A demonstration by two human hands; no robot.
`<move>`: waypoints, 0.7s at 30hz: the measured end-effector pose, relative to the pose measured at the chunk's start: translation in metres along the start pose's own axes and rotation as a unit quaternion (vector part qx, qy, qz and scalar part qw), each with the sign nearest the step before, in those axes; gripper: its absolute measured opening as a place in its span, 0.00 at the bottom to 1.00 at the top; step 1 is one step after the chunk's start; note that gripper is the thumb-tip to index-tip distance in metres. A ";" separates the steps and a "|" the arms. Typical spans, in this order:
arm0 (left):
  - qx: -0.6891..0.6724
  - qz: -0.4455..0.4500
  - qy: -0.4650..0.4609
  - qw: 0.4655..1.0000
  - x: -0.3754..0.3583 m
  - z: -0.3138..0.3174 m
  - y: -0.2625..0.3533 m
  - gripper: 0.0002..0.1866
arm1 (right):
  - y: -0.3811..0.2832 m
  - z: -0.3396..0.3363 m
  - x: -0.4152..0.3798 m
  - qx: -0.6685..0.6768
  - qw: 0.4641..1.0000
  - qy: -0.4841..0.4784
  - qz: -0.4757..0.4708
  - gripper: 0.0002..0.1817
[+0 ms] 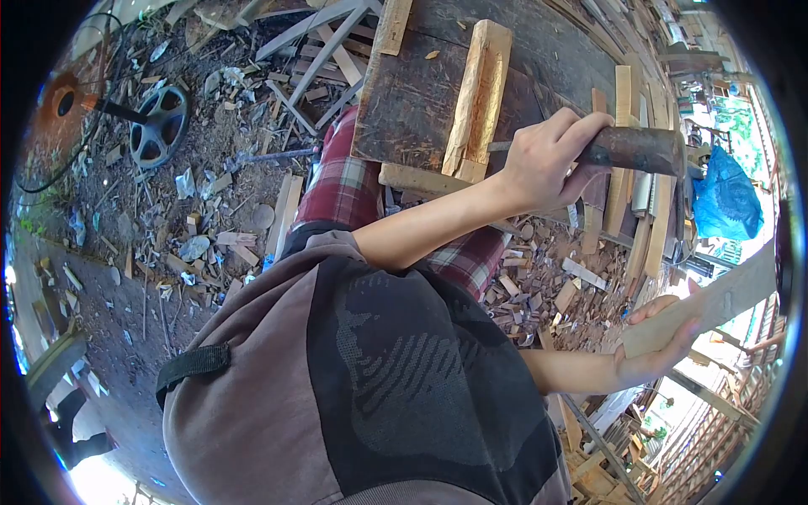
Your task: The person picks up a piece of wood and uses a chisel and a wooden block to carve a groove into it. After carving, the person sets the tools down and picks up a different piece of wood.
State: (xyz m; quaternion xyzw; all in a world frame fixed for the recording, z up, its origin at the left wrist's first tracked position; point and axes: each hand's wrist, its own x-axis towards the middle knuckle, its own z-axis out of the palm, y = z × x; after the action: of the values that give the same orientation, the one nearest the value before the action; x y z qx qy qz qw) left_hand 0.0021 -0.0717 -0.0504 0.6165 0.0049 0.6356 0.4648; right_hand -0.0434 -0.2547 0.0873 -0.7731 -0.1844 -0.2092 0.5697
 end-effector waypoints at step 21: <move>-0.002 -0.008 -0.031 0.999 -0.003 -0.006 -0.005 0.29 | -0.010 -0.005 0.020 -0.036 0.964 -0.262 0.032 0.34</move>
State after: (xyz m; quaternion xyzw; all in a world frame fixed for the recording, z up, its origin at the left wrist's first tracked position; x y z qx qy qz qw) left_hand -0.0002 -0.0677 -0.0571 0.6350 -0.0058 0.6123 0.4709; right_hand -0.0322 -0.2552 0.1077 -0.8265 -0.2945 0.0127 0.4796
